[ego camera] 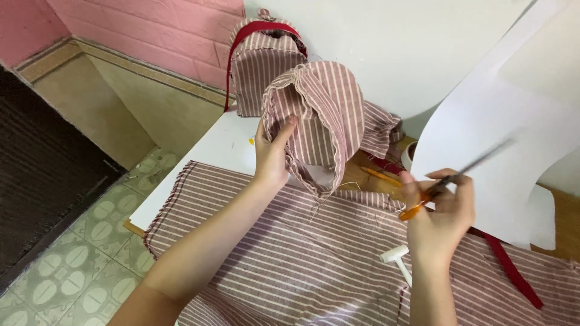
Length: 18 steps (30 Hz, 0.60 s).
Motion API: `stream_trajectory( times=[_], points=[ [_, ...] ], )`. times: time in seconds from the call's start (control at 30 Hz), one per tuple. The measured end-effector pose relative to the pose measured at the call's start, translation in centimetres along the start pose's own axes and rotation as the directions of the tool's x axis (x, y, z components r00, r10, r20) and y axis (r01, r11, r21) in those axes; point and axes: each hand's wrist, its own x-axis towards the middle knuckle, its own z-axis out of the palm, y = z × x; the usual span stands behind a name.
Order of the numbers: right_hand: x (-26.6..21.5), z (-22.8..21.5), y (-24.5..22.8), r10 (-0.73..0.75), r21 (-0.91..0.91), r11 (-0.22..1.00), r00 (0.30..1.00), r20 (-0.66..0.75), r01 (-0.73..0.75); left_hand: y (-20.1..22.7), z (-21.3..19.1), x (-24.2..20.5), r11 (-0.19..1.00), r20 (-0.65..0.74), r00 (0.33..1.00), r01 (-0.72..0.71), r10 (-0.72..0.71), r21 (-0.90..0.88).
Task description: Trimming excess fabric from a sewn component using scissors and then folding it into shape.
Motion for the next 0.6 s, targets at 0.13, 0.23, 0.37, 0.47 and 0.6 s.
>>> stream_trajectory(
  times=[0.13, 0.23, 0.37, 0.47, 0.6],
  points=[
    [0.3, 1.2, -2.0, 0.221, -0.132, 0.973, 0.928, 0.298, -0.189, -1.1, -0.9, 1.4, 0.94, 0.005, 0.945, -0.325, 0.327, -0.1],
    [0.4, 0.9, 0.3, 0.341, -0.067, 0.932, 0.8, 0.494, -0.356, -0.7, -1.4, 1.0, 0.805, 0.033, 0.805, -0.592, 0.593, -0.022],
    [0.2, 0.7, 0.4, 0.332, -0.004, 0.857, 0.547, 0.768, -0.515, -0.1, -1.5, 0.6, 0.633, 0.049, 0.632, -0.774, 0.773, -0.008],
    [-0.1, 0.5, 0.2, 0.174, 0.078, 0.774, 0.329, 0.928, -0.629, -0.2, -1.8, 0.9, 0.575, 0.07, 0.574, -0.818, 0.816, -0.001],
    [-0.7, 1.1, -0.2, 0.115, -0.012, 0.835, 0.152, 0.982, -0.551, -0.1, -2.0, 0.5, 0.557, 0.08, 0.557, -0.83, 0.827, 0.022]
  ],
)
